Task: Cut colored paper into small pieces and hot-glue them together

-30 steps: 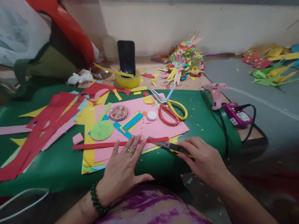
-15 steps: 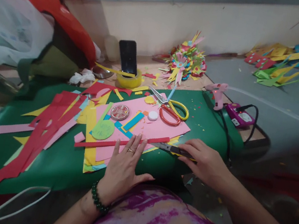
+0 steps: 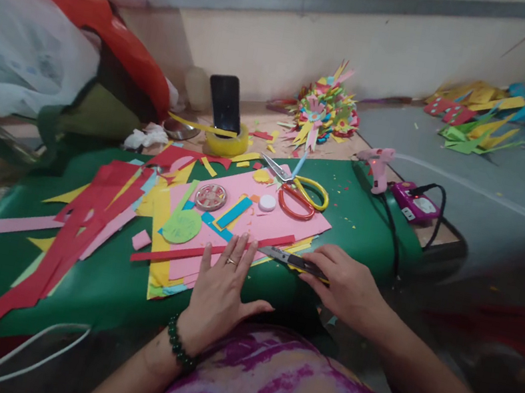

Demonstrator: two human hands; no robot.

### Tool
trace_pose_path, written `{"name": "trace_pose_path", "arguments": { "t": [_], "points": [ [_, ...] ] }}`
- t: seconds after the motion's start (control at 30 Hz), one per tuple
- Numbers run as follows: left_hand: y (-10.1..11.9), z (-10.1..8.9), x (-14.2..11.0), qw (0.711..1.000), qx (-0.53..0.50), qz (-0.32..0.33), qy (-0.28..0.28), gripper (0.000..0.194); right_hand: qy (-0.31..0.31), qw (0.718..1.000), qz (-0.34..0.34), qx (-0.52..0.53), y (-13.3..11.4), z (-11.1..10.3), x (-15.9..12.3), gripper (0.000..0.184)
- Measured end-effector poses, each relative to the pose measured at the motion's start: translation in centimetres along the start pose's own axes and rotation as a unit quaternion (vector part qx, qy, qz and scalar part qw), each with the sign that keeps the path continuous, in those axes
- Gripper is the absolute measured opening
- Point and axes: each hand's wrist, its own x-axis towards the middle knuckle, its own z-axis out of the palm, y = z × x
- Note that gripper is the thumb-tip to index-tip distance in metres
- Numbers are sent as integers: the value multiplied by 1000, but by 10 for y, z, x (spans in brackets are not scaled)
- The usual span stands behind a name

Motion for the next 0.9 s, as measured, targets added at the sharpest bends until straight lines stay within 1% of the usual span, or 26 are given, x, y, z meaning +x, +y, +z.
{"name": "trace_pose_path", "arguments": {
  "t": [0.17,0.3,0.37,0.57,0.9],
  "points": [
    [-15,-4,-8,1000,-14,-4,12,97,16,1000,1,-1,-1,2,3,13],
    [-23,-5,-14,1000,-17,10,-16,95,11,1000,1,-12,-4,3,6,11],
    [-22,-4,-14,1000,-17,8,-23,95,8,1000,-3,-17,-6,4,8,11],
    [-18,-5,-13,1000,-21,2,-17,96,17,999,-26,-17,-9,3,9,9],
    [-17,-4,-14,1000,-19,-1,-3,99,8,1000,-19,-15,-15,2,8,9]
  ]
}}
